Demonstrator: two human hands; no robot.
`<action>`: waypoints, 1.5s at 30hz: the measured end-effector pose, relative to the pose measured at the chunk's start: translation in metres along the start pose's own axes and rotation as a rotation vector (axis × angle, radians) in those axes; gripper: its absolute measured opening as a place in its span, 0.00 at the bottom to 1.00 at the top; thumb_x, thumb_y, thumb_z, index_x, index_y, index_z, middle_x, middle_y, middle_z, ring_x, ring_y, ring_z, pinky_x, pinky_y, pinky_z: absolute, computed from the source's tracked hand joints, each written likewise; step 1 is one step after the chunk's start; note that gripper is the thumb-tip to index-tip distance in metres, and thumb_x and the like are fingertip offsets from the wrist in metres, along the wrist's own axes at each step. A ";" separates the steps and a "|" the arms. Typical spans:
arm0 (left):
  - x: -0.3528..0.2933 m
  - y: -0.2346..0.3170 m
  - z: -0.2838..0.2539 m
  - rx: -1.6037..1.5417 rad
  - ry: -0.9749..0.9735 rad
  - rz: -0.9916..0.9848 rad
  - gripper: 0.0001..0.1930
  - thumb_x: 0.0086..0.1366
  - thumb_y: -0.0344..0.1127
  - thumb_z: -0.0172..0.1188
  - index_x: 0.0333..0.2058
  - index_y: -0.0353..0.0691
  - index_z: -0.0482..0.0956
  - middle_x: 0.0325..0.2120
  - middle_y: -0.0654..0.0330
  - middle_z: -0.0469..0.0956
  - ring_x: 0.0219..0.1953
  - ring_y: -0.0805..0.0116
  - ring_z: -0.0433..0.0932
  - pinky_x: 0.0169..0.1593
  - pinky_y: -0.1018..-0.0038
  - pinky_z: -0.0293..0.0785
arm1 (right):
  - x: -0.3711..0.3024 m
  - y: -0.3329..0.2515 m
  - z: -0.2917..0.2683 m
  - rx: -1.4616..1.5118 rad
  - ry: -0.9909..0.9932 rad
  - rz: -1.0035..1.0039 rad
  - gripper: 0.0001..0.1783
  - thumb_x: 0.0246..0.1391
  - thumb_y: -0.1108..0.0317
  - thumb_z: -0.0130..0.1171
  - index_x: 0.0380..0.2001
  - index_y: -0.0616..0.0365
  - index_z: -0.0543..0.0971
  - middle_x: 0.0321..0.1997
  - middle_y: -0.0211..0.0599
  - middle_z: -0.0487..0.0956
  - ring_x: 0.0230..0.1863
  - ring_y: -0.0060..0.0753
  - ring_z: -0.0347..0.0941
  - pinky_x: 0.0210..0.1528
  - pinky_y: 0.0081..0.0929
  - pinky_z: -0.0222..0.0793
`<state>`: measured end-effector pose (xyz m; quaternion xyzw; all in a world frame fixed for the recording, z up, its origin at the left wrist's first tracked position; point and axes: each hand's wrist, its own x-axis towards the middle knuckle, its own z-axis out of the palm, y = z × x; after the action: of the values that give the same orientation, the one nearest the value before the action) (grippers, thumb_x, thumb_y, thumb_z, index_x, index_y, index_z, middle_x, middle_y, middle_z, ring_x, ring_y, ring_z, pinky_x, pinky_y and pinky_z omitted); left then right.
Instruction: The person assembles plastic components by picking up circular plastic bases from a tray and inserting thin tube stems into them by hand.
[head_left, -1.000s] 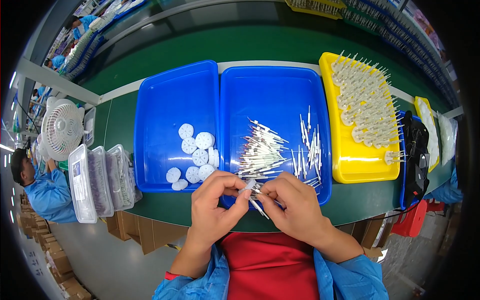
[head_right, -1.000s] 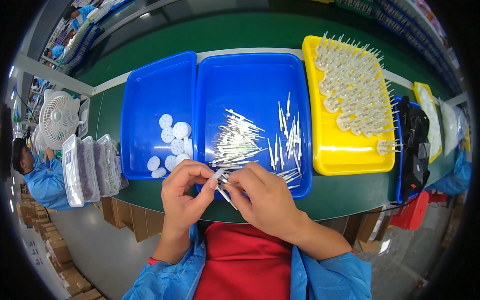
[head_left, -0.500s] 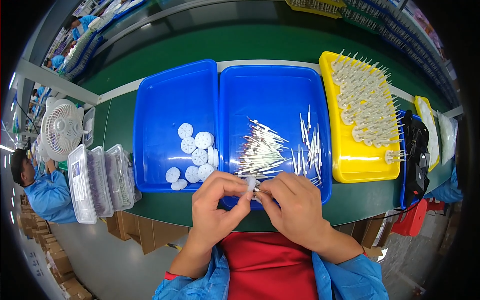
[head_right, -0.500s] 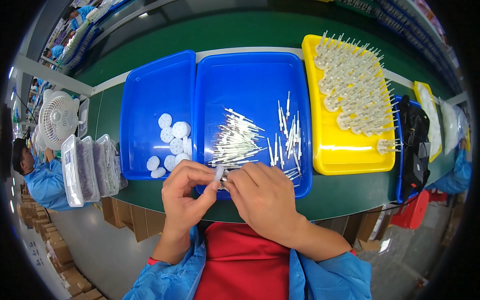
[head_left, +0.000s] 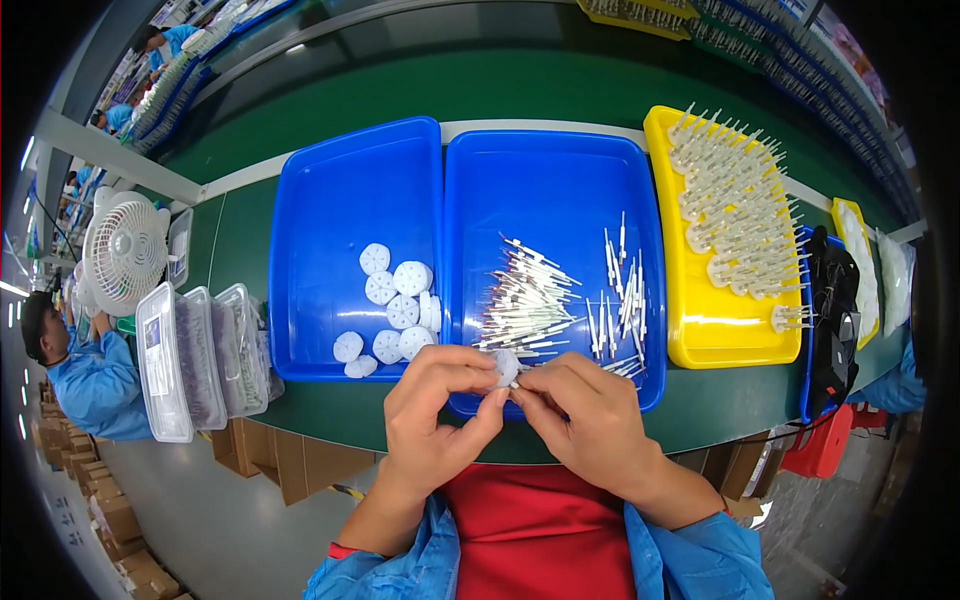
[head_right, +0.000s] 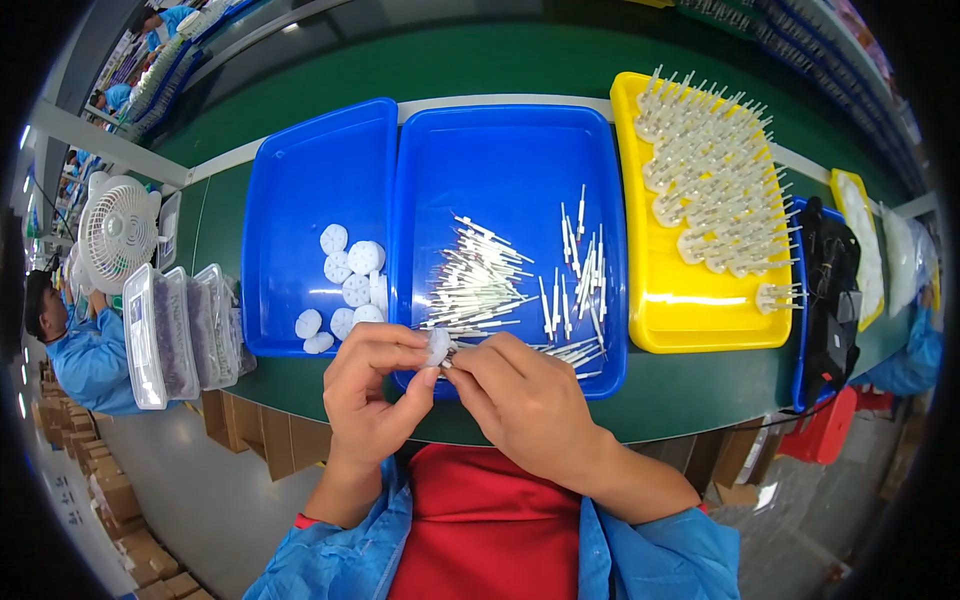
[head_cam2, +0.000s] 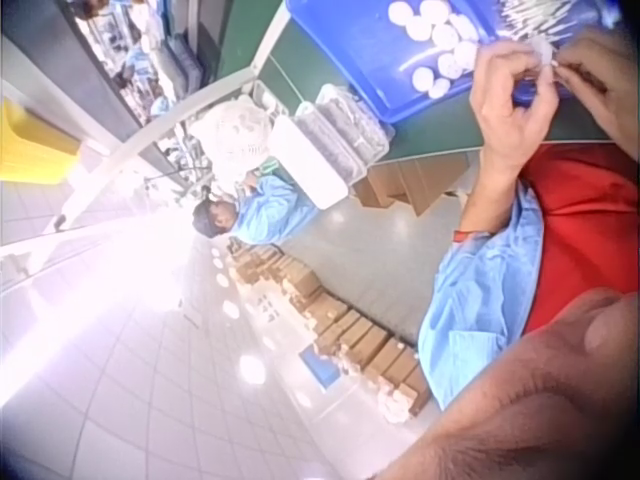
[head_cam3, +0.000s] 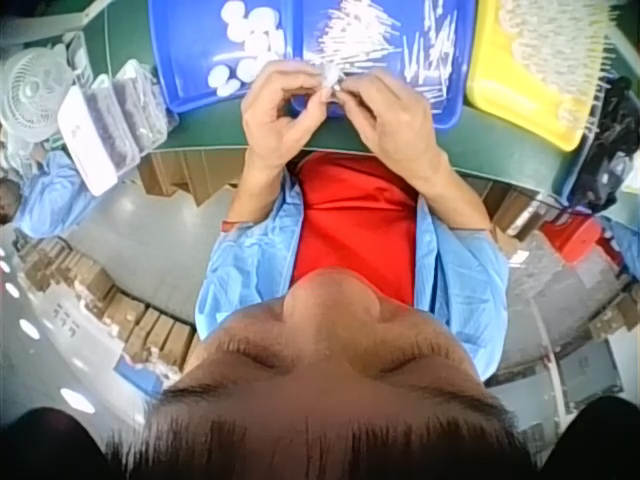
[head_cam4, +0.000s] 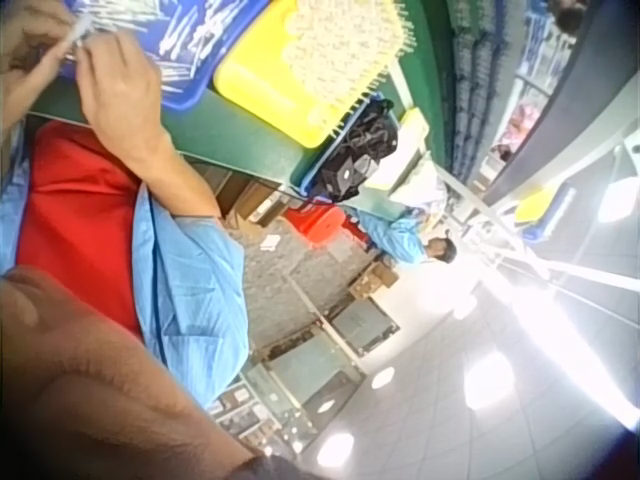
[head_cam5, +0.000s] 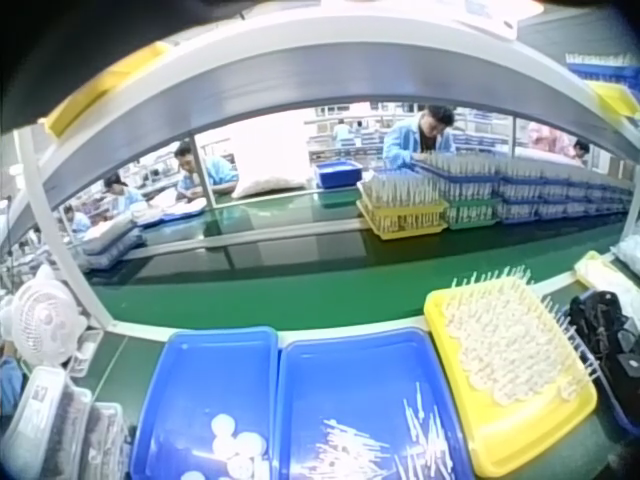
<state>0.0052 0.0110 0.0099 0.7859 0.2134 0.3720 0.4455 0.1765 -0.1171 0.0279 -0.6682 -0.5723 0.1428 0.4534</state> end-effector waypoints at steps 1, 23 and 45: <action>0.000 0.002 0.002 0.001 0.001 0.000 0.12 0.63 0.19 0.79 0.43 0.32 0.88 0.48 0.49 0.88 0.46 0.63 0.91 0.45 0.72 0.89 | 0.001 -0.001 0.000 0.011 0.005 0.003 0.12 0.63 0.74 0.77 0.47 0.59 0.86 0.39 0.39 0.85 0.34 0.45 0.86 0.34 0.38 0.83; 0.005 0.007 -0.007 0.095 -0.039 0.143 0.18 0.61 0.20 0.81 0.51 0.34 0.93 0.52 0.48 0.87 0.48 0.57 0.92 0.48 0.69 0.91 | -0.002 -0.002 -0.002 -0.014 0.001 -0.062 0.12 0.62 0.77 0.77 0.46 0.60 0.86 0.38 0.39 0.83 0.34 0.43 0.86 0.34 0.36 0.83; 0.022 -0.004 -0.040 0.644 0.197 -0.094 0.23 0.63 0.32 0.80 0.57 0.39 0.87 0.52 0.51 0.86 0.58 0.49 0.82 0.65 0.56 0.73 | -0.007 0.055 -0.101 -0.299 0.426 0.368 0.24 0.60 0.76 0.79 0.59 0.61 0.86 0.46 0.46 0.91 0.39 0.34 0.89 0.40 0.29 0.81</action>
<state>-0.0115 0.0496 0.0281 0.8360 0.3978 0.3386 0.1681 0.2813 -0.1647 0.0385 -0.8347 -0.3486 -0.0062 0.4262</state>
